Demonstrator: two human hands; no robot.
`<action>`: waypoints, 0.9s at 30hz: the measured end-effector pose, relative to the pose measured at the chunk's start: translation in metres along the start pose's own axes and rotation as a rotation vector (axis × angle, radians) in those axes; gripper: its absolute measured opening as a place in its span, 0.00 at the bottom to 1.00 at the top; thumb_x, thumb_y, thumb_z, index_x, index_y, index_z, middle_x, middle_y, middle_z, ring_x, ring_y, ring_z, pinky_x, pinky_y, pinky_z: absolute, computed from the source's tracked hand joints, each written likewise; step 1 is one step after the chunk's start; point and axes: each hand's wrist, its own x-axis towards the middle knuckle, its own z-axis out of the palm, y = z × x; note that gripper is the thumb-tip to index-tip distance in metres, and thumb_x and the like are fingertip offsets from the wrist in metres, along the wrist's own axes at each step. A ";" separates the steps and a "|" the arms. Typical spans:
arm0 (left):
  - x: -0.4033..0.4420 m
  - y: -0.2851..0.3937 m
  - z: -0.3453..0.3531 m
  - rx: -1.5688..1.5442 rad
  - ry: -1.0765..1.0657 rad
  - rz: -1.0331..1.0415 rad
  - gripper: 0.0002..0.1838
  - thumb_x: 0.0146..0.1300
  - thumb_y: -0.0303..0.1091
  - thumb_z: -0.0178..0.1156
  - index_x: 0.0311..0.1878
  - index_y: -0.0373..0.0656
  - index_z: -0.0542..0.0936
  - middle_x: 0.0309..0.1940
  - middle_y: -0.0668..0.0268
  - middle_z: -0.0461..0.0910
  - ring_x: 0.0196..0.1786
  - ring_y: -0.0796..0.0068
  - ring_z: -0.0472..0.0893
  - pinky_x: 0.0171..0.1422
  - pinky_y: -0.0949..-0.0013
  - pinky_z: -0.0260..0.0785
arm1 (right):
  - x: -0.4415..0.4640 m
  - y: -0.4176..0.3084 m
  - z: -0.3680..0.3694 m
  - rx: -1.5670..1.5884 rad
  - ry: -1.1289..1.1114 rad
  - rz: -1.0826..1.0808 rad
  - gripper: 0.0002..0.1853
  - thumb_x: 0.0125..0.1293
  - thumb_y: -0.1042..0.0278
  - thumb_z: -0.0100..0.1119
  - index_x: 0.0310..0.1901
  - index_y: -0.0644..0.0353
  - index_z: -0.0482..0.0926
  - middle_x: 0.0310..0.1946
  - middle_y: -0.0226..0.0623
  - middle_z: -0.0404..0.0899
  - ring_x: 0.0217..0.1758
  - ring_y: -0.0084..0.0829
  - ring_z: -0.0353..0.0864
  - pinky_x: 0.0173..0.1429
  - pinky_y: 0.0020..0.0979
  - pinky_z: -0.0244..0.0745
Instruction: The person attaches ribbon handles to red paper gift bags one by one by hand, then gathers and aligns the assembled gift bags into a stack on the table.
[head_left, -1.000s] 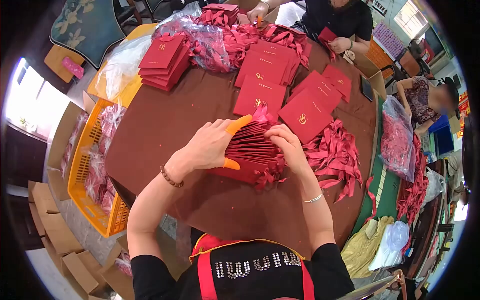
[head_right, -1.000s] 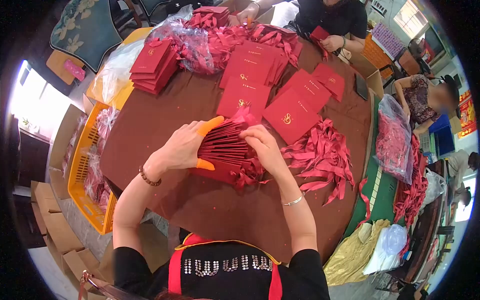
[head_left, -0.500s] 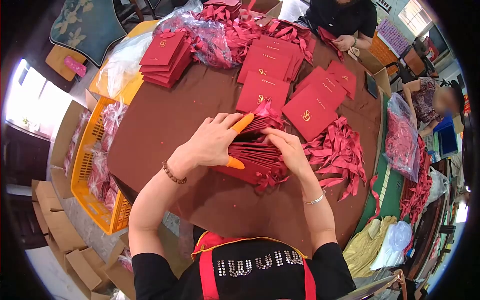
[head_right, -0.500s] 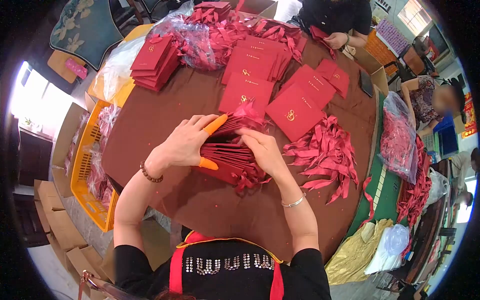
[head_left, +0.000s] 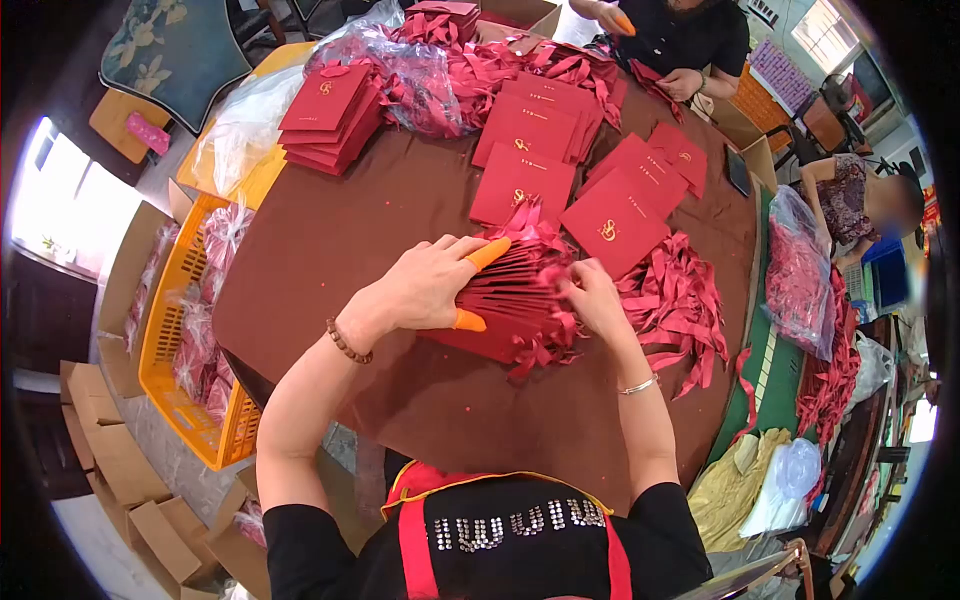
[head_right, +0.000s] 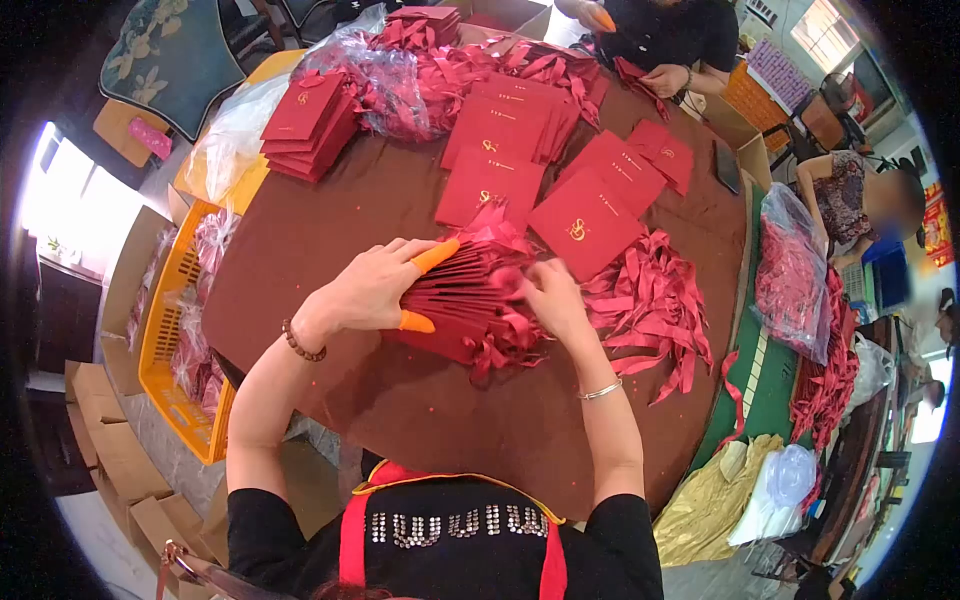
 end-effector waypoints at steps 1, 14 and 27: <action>0.001 -0.001 0.000 -0.008 -0.004 -0.016 0.52 0.43 0.48 0.71 0.70 0.40 0.56 0.62 0.54 0.65 0.60 0.55 0.68 0.61 0.59 0.63 | 0.000 0.011 0.004 -0.305 0.243 -0.135 0.14 0.64 0.60 0.56 0.34 0.66 0.75 0.42 0.35 0.73 0.36 0.26 0.77 0.40 0.34 0.72; 0.000 -0.005 0.001 -0.129 0.199 -0.053 0.65 0.36 0.45 0.76 0.73 0.47 0.41 0.46 0.53 0.74 0.45 0.50 0.76 0.44 0.59 0.72 | -0.010 -0.050 0.005 0.705 -0.240 -0.534 0.70 0.35 0.63 0.78 0.72 0.60 0.31 0.74 0.45 0.33 0.77 0.34 0.33 0.76 0.34 0.35; -0.040 -0.051 0.009 -0.951 0.311 0.024 0.75 0.31 0.53 0.77 0.73 0.50 0.30 0.73 0.55 0.43 0.74 0.61 0.50 0.73 0.59 0.50 | 0.023 -0.043 0.015 0.338 -0.174 -0.609 0.54 0.36 0.73 0.77 0.66 0.55 0.52 0.63 0.37 0.57 0.68 0.33 0.56 0.71 0.34 0.52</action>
